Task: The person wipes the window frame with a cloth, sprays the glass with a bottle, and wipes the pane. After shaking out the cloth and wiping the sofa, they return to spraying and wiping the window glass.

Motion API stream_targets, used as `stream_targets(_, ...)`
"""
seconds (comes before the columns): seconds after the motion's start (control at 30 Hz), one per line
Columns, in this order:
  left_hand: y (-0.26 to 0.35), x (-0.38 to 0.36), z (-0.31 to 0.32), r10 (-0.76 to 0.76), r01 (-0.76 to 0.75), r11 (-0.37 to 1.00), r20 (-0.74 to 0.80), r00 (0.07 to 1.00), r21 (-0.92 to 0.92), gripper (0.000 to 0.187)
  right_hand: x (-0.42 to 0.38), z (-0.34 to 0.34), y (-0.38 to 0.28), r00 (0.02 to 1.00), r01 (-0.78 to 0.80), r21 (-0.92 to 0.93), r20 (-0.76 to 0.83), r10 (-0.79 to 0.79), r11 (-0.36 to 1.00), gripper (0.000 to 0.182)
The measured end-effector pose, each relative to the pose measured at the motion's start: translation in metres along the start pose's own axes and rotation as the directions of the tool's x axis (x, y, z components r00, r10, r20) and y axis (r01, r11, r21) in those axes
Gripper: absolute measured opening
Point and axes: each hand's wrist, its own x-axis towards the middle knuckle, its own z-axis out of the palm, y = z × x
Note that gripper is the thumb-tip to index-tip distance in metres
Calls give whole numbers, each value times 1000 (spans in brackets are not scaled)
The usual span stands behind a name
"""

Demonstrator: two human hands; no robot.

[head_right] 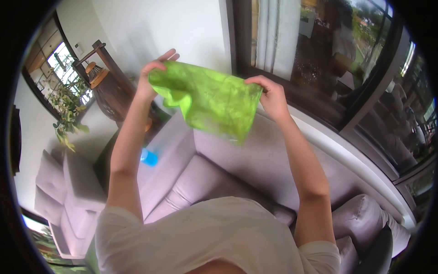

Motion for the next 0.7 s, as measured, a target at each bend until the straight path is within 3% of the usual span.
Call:
stream_targets(0.03, 1, 0, 4, -81, 78, 997, -89, 993, -29, 17, 3, -2, 5, 1000, 8, -2, 0, -8, 1000, 44)
stream_targets(0.07, 3, 0, 6, -76, 74, 997, -91, 993, -27, 17, 5, -4, 10, 997, -34, 165, -65, 45, 986, 39)
stream_targets(0.1, 8, 0, 9, -253, 248, 967, -117, 960, -50, 22, 6, -6, 9, 986, -66, 331, -121, 111, 941, 34)
stream_targets(0.13, 11, 0, 11, -425, 417, 905, -138, 895, -79, 28, 9, -12, -2, 986, -67, 332, -121, 113, 941, 34)
stream_targets(0.2, 1, -5, 7, -457, 447, 887, -83, 886, -114, 39, 14, -28, -21, 905, -418, 408, 115, 409, 812, 30)
stream_targets(0.23, -4, -7, 3, -606, 583, 786, -72, 792, -206, 39, 15, -30, -19, 885, -457, 509, 179, 429, 730, 28)
stream_targets(0.27, -10, -7, 0, -734, 693, 659, -45, 678, -292, 40, 14, -33, -16, 885, -457, 507, 173, 433, 731, 28)
stream_targets(0.3, -11, -6, 7, -731, 692, 660, -36, 682, -293, 40, 14, -36, -12, 836, -523, 587, 209, 508, 619, 29)
stream_targets(0.33, -13, -7, 16, -740, 678, 609, 14, 672, -412, 41, 13, -39, -8, 781, -571, 656, 250, 572, 494, 29)
stream_targets(0.37, -14, -8, 24, -744, 659, 543, 68, 665, -520, 42, 8, -41, -4, 771, -563, 698, 252, 585, 442, 30)
stream_targets(0.4, -17, -9, 28, -738, 661, 543, 81, 670, -517, 42, 5, -42, -7, 773, -556, 699, 237, 589, 449, 30)
stream_targets(0.47, -28, -13, 34, -669, 545, 426, 154, 727, -723, 49, 0, -38, -13, 789, -519, 766, 257, 558, 381, 32)
stream_targets(0.5, -26, -12, 45, -663, 550, 423, 167, 729, -720, 49, -1, -30, -26, 824, -492, 780, 275, 496, 386, 36)
stream_targets(0.57, -20, -11, 79, -422, 525, 292, 385, 821, -800, 57, 0, -7, -62, 865, -482, 804, 374, 334, 348, 44)
stream_targets(0.6, -23, -12, 93, -422, 533, 286, 395, 816, -796, 57, 1, 1, -77, 864, -502, 808, 449, 229, 308, 49)
stream_targets(0.63, -27, -14, 107, -446, 520, 384, 340, 828, -763, 64, 3, 5, -85, 864, -500, 811, 443, 238, 305, 49)
stream_targets(0.67, -30, -16, 119, -464, 506, 478, 283, 840, -718, 71, 4, 7, -91, 880, -474, 761, 429, 206, 442, 51)
stream_targets(0.7, -28, -15, 130, -447, 479, 688, 202, 871, -545, 68, 4, 8, -92, 892, -437, 695, 419, 172, 571, 53)
